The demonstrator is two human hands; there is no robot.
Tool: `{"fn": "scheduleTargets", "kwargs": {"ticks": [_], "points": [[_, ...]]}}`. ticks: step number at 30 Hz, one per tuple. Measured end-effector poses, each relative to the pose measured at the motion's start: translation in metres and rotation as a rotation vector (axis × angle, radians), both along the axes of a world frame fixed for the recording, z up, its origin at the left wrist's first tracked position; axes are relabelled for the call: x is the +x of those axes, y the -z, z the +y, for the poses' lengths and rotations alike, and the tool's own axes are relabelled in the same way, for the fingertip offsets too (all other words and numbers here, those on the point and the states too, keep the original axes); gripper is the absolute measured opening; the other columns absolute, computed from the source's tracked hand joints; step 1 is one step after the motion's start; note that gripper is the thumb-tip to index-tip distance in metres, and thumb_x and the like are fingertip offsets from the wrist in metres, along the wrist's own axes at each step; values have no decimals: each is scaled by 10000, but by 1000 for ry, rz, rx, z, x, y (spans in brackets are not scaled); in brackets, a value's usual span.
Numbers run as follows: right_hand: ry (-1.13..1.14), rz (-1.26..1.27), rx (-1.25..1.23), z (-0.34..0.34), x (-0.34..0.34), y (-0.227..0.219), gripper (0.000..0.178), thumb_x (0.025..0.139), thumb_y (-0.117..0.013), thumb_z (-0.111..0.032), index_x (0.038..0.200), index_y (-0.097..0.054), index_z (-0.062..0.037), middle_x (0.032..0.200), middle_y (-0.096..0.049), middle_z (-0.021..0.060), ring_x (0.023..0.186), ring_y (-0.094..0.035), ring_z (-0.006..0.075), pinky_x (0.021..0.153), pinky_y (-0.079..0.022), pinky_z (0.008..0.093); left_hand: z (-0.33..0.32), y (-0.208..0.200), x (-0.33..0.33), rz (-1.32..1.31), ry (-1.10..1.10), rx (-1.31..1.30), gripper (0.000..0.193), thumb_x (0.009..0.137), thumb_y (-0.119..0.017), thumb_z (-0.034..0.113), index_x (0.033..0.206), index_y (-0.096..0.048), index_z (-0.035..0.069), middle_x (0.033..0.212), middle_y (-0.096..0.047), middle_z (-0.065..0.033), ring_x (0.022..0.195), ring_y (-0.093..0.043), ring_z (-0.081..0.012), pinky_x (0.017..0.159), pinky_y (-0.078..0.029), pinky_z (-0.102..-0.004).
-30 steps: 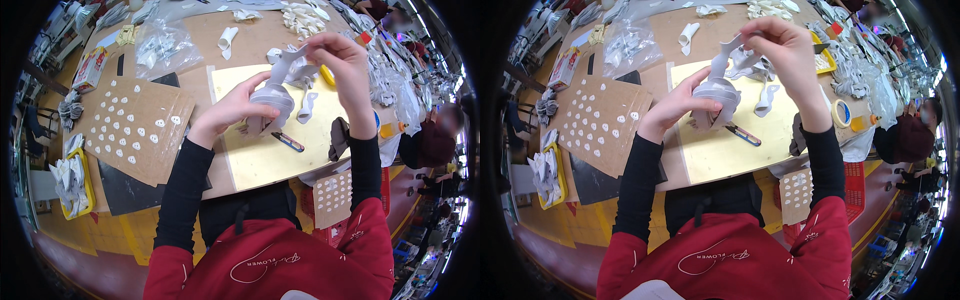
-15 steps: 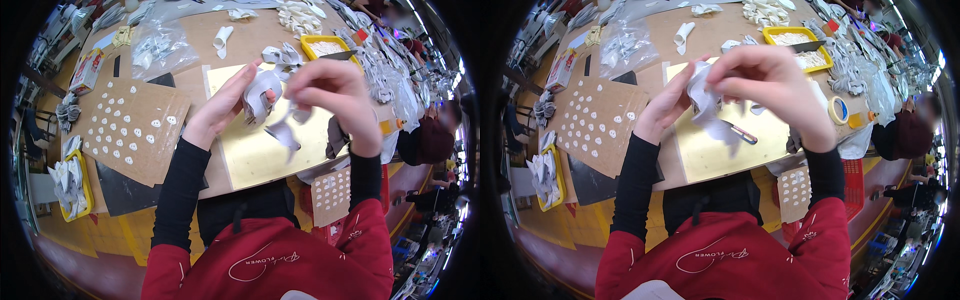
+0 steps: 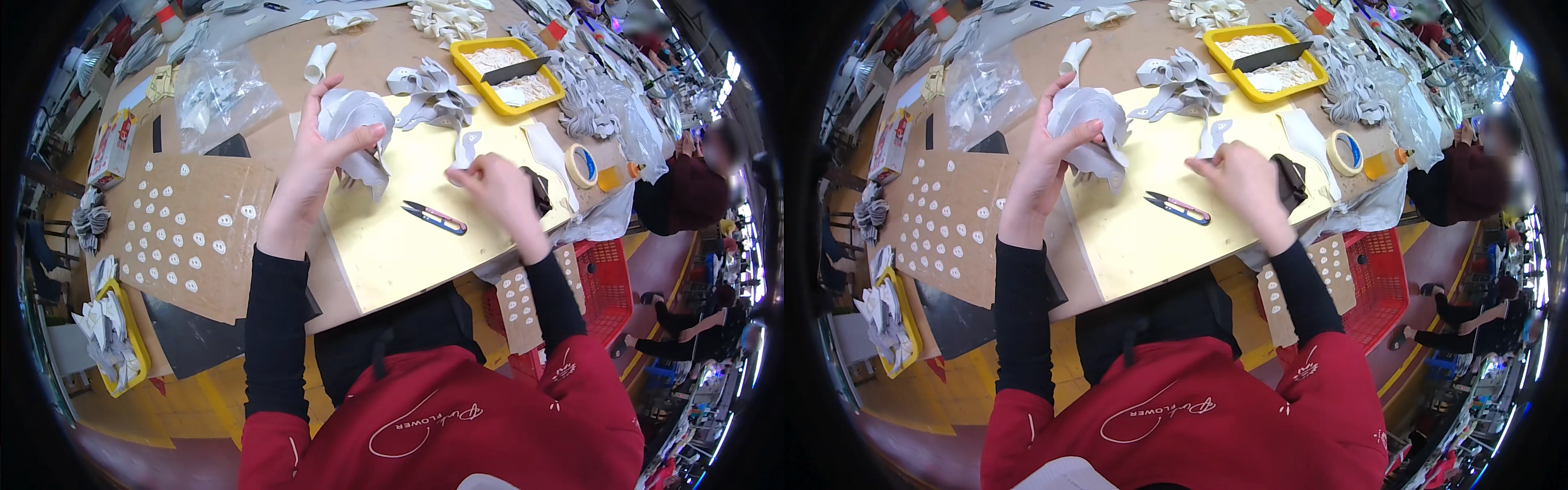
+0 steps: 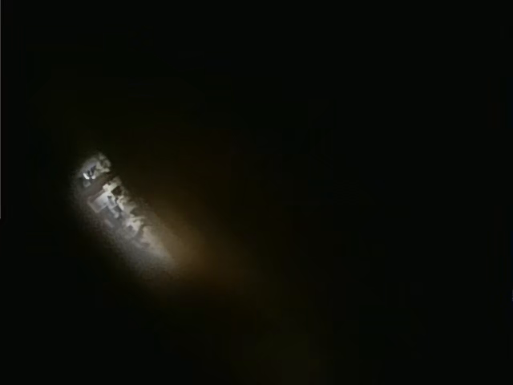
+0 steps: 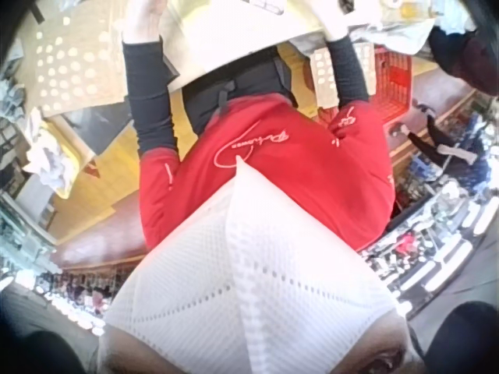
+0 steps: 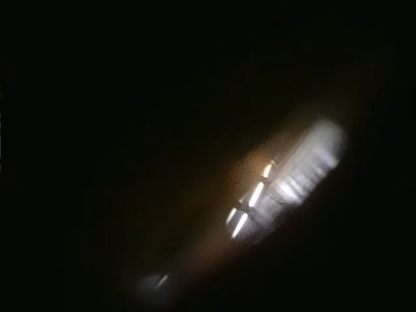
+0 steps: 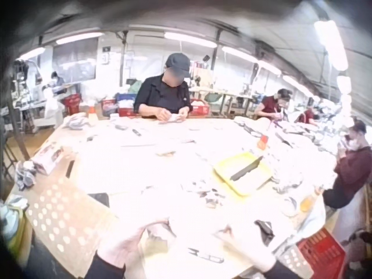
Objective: The person assembles small white fabric pieces by hand, inserting small inserts into pockets and folding them. They use a utility knife to trim edges and a pen to mark pieces, then stack the finished parts on the table.
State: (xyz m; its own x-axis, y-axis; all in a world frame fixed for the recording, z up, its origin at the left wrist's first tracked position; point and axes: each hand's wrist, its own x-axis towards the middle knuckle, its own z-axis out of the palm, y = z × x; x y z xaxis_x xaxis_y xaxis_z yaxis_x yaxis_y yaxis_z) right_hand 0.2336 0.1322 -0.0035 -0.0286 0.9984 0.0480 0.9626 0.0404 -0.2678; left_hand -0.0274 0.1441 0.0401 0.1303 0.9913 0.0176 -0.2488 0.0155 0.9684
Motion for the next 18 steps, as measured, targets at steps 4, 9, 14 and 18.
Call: {"fn": "scheduleTargets", "kwargs": {"ticks": [4,9,14,18], "points": [[-75,-68,461,-9,-5,41,272,851,-721,-260,894,-663,2,854,-691,115,764,-658,266,692,-496,337,8,10,-3,-198,57,-18,655,933,-657,167,1476,-308,56,863,-605,-24,835,-617,-115,793,-501,-290],[-114,738,296,3,-8,-10,171,904,-654,-92,1020,-663,33,856,-678,30,793,-602,75,740,-486,242,13,19,-6,-124,-92,76,637,947,-658,214,1457,-316,47,811,-622,-36,787,-631,-105,734,-508,-259],[-517,1034,-106,11,-26,-82,246,941,-605,-50,1169,-651,28,974,-666,37,841,-606,79,759,-486,221,13,20,-6,-133,-8,15,723,924,-692,263,1491,-284,79,1033,-622,-62,936,-623,-134,832,-492,-276],[-639,958,-284,19,-51,-85,270,944,-601,-27,1209,-639,10,1003,-665,32,891,-614,76,791,-497,226,4,19,7,-228,207,17,817,870,-746,256,1513,-264,111,1219,-576,-84,1083,-583,-160,947,-446,-301]]}}
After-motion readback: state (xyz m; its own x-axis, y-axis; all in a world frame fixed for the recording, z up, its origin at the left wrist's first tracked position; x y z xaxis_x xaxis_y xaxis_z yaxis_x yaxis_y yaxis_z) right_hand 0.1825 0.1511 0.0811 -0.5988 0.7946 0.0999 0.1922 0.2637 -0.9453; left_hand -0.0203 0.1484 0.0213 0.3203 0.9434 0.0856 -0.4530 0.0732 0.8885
